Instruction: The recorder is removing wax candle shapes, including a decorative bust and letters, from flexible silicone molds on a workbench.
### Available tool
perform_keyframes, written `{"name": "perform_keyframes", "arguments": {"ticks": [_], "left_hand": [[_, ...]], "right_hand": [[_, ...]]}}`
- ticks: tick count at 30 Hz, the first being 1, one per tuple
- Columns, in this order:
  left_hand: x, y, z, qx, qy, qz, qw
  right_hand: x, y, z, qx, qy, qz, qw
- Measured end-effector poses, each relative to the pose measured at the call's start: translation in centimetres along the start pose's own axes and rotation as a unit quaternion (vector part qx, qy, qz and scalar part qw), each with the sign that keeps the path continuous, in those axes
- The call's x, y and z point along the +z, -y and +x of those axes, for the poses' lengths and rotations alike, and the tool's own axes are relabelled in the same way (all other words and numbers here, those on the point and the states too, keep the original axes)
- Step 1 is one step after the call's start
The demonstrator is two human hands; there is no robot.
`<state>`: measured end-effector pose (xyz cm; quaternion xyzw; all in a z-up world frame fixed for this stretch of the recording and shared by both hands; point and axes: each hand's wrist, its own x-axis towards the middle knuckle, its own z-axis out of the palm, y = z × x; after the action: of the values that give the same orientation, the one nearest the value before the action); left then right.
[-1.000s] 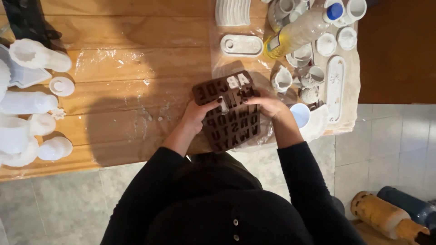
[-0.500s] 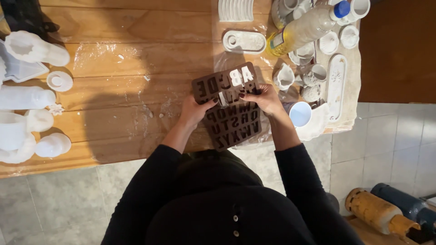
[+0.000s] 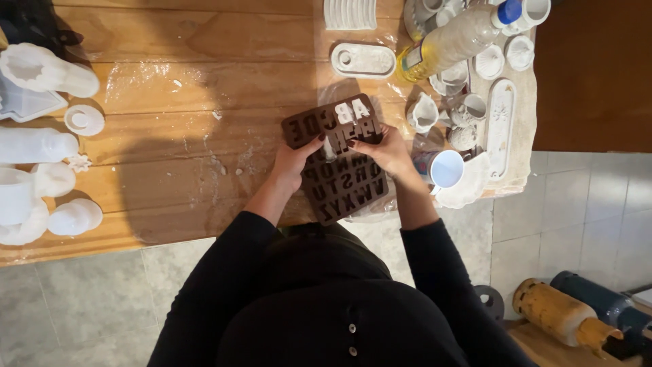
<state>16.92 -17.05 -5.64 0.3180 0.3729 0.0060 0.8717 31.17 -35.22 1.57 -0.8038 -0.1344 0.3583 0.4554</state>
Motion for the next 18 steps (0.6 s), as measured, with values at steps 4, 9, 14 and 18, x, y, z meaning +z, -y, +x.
{"name": "perform_keyframes", "arguments": {"ticks": [4,9,14,18], "left_hand": [[0.0,-0.4,-0.5,-0.044,-0.001,-0.045,0.998],[0.3,-0.8,-1.2,-0.010,-0.006,-0.071,0.997],[-0.1,0.1,0.0,0.025,-0.015,-0.097,0.995],[-0.6,1.0,-0.2,0.003,-0.002,-0.128,0.992]], "right_hand": [[2.9,1.6,-2.4,-0.058,-0.068,-0.003,0.996],[7.3,-0.3,-5.0,-0.321,-0.278,-0.183,0.887],[10.2,1.6,-5.4,-0.264,-0.196,-0.077,0.941],[11.0,0.2,-5.4,-0.243,-0.209,-0.065,0.945]]}}
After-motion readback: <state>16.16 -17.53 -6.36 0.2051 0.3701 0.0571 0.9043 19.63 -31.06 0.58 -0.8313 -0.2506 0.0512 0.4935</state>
